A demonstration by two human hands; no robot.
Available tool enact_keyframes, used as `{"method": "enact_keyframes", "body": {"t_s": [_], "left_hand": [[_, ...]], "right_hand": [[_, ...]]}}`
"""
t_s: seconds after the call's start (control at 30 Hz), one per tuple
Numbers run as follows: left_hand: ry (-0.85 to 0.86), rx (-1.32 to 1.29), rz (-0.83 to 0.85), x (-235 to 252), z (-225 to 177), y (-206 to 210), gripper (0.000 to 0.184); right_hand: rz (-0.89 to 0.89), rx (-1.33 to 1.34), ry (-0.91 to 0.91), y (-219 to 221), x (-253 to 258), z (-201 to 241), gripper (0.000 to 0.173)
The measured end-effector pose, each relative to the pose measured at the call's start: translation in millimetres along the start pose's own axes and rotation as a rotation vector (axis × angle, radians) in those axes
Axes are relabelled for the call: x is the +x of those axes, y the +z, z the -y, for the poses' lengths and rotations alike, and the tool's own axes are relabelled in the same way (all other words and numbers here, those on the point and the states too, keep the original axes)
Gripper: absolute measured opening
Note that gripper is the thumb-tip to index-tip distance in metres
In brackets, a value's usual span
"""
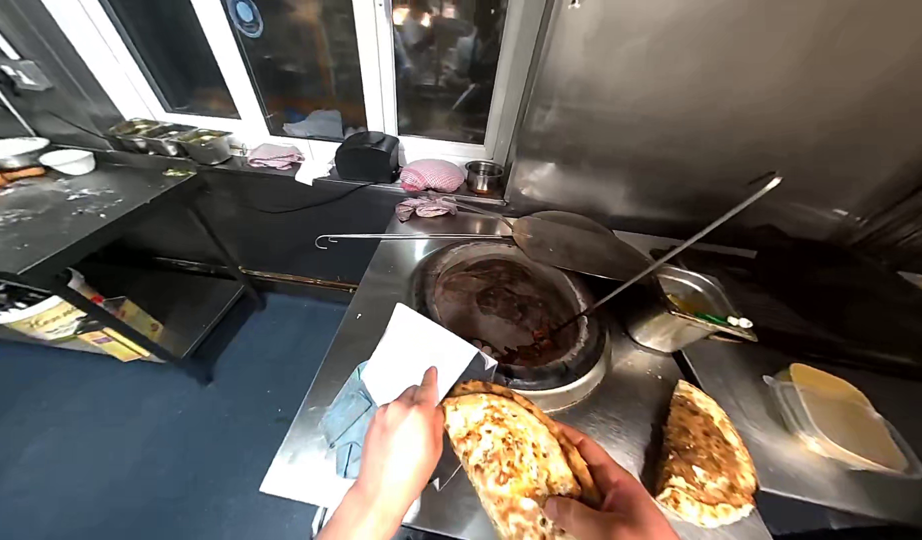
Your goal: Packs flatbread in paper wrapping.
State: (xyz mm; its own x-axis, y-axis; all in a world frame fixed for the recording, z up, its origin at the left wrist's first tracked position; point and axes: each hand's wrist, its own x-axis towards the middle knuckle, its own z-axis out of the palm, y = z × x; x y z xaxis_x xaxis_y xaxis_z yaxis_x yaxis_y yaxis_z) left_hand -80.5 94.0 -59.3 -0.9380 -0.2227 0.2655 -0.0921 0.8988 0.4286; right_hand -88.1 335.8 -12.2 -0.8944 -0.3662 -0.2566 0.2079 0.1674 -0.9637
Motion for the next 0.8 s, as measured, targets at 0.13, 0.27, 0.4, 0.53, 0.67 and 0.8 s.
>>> {"method": "enact_keyframes", "body": {"t_s": [0.13,0.27,0.4,0.53,0.67,0.8], "left_hand": [[0.163,0.114,-0.115,-13,-8,6,0.043],[0.193,0.092,-0.074,-11,-10,-14,0.048],[0.188,0.027,0.04,13,-7,-43,0.048],[0.211,-0.085,0.072,31,8,-60,0.048],[-0.01,-0.327,0.373,42,-2,-84,0.05],[-0.13,-0.429,0.407,63,-6,-97,0.039]], "right_hand": [[-0.006,-0.021,0.088,27,22,4,0.075],[-0.051,0.064,0.117,42,45,28,0.098],[0.082,-0.005,0.105,42,70,71,0.13],[0.104,0.006,0.054,42,82,103,0.134],[0.105,0.09,0.06,56,100,113,0.128],[0.119,0.099,0.154,77,119,132,0.113]]}}
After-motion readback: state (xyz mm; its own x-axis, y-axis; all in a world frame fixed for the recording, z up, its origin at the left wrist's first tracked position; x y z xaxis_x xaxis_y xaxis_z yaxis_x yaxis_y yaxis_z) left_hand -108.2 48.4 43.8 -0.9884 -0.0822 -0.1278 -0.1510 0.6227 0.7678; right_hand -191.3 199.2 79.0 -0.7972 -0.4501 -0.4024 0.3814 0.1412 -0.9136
